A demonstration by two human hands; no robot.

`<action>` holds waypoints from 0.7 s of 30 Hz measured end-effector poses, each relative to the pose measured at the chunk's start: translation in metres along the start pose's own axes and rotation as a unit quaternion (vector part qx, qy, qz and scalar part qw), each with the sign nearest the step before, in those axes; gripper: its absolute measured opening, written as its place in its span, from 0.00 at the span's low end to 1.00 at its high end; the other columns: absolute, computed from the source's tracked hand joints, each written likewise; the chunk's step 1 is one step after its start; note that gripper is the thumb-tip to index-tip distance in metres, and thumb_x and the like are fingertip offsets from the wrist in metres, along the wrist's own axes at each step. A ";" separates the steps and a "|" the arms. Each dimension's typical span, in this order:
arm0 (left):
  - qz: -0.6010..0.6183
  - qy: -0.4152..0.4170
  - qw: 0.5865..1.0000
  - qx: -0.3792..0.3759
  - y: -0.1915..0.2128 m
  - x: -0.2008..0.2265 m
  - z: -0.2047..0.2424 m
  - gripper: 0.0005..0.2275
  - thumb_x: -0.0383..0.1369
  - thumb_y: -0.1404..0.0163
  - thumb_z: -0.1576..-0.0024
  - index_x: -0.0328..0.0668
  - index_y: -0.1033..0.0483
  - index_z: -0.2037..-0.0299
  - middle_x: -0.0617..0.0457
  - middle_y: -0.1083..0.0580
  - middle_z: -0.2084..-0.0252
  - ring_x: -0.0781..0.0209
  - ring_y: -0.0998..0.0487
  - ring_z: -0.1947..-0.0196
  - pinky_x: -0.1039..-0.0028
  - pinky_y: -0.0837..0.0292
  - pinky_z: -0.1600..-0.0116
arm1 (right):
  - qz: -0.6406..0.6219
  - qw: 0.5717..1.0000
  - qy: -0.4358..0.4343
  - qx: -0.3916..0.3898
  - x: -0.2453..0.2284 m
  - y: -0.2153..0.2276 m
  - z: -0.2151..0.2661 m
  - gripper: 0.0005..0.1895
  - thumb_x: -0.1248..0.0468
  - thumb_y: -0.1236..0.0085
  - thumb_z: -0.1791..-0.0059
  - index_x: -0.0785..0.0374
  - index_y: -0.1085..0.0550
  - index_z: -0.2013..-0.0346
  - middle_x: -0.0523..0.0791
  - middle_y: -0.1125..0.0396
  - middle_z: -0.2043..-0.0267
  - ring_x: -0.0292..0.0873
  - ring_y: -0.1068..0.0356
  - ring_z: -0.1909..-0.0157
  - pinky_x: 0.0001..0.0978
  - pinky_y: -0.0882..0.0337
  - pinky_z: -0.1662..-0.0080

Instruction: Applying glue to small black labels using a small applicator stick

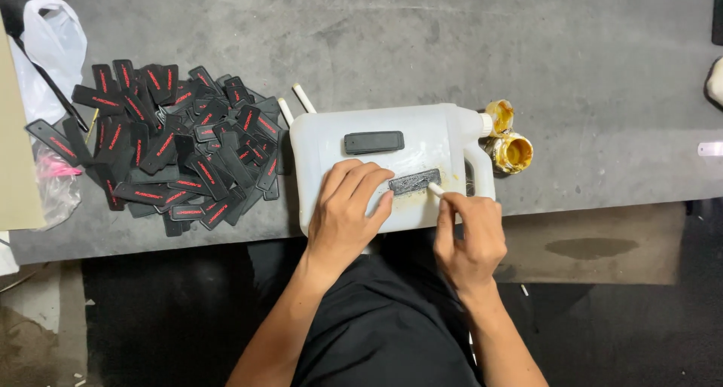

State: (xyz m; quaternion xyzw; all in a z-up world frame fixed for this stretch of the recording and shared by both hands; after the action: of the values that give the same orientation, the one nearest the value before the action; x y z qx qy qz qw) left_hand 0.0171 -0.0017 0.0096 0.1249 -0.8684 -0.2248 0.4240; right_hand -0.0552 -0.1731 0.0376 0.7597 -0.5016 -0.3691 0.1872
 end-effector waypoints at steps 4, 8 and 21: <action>-0.004 0.000 1.000 0.004 0.001 0.002 0.000 0.09 0.26 0.42 0.45 0.42 0.21 0.54 0.52 0.24 0.60 0.51 0.25 0.56 0.63 0.27 0.49 | 0.030 0.999 -0.008 0.012 0.008 0.007 -0.001 0.02 0.76 0.40 0.46 0.70 0.22 0.62 0.47 0.34 0.74 0.48 0.35 0.72 0.37 0.33 0.62; -0.004 -0.009 1.000 0.004 0.001 0.003 0.000 0.09 0.26 0.42 0.44 0.44 0.21 0.55 0.53 0.23 0.61 0.52 0.25 0.57 0.63 0.27 0.49 | 0.002 1.000 -0.002 0.016 -0.003 0.002 0.000 0.02 0.76 0.38 0.48 0.69 0.21 0.63 0.47 0.32 0.74 0.48 0.34 0.73 0.37 0.32 0.62; -0.015 -0.017 1.000 0.001 0.000 0.006 0.001 0.07 0.25 0.43 0.43 0.49 0.19 0.57 0.58 0.21 0.63 0.55 0.25 0.58 0.65 0.28 0.48 | -0.064 0.998 -0.021 0.006 0.005 0.010 -0.004 0.02 0.74 0.39 0.49 0.67 0.20 0.65 0.46 0.33 0.76 0.48 0.33 0.74 0.37 0.30 0.64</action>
State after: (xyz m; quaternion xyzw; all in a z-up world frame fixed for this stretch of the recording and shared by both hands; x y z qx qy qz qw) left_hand 0.0128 -0.0041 0.0137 0.1348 -0.8736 -0.2323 0.4058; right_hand -0.0577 -0.1823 0.0447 0.7832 -0.4581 -0.3932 0.1484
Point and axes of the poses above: each hand's wrist, its own z-axis away from the middle knuckle, its own y-axis out of the back of the hand, x = y × z, the point moved 2 cm from there along -z, towards the middle knuckle
